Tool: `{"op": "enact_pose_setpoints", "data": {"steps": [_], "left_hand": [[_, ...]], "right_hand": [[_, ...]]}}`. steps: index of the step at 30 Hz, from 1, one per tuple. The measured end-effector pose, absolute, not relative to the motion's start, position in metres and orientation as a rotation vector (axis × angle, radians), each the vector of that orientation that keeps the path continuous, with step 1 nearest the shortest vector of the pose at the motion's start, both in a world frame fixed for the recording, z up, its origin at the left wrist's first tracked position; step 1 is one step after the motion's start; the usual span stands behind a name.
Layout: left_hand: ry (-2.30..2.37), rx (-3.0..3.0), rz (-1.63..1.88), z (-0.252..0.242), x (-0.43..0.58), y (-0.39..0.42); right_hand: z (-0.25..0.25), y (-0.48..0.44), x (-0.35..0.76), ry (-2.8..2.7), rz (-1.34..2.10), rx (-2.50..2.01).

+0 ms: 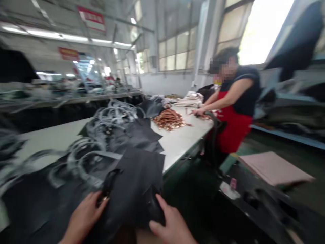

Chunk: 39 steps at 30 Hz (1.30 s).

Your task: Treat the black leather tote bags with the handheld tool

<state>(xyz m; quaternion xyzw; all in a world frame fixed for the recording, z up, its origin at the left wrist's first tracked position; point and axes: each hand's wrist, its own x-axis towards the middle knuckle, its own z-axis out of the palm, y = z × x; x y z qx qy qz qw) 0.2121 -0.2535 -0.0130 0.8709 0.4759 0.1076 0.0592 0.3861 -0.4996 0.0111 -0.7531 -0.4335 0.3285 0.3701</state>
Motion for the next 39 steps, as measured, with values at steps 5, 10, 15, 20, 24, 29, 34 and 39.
{"op": "enact_pose_setpoints", "data": {"steps": [5, 10, 15, 20, 24, 29, 34, 39], "left_hand": [[1.545, 2.534, 0.195, -0.016, 0.158, -0.245], [1.409, 2.039, 0.497, -0.027, 0.171, -0.230], [1.132, 1.620, 0.618, -0.038, 0.170, -0.241], [0.887, 1.339, 0.786, -0.032, 0.171, -0.263], [0.890, 1.386, 0.837, -0.032, 0.171, -0.270], [0.911, 1.124, 0.866, -0.041, 0.175, -0.271], [0.910, 1.144, 0.841, -0.041, 0.177, -0.270], [0.919, 1.129, 0.829, -0.040, 0.177, -0.273]], "right_hand": [[-0.001, -0.466, 0.386, -1.157, 0.976, -1.780], [0.004, -0.431, 0.375, -1.202, 1.156, -1.800], [0.010, -0.402, 0.363, -1.279, 1.294, -1.715], [0.027, -0.384, 0.352, -1.146, 1.468, -1.634], [0.036, -0.368, 0.348, -1.070, 1.525, -1.563], [0.034, -0.362, 0.351, -1.006, 1.537, -1.562], [0.033, -0.361, 0.351, -0.978, 1.518, -1.569], [0.037, -0.361, 0.350, -1.037, 1.544, -1.562]]}}
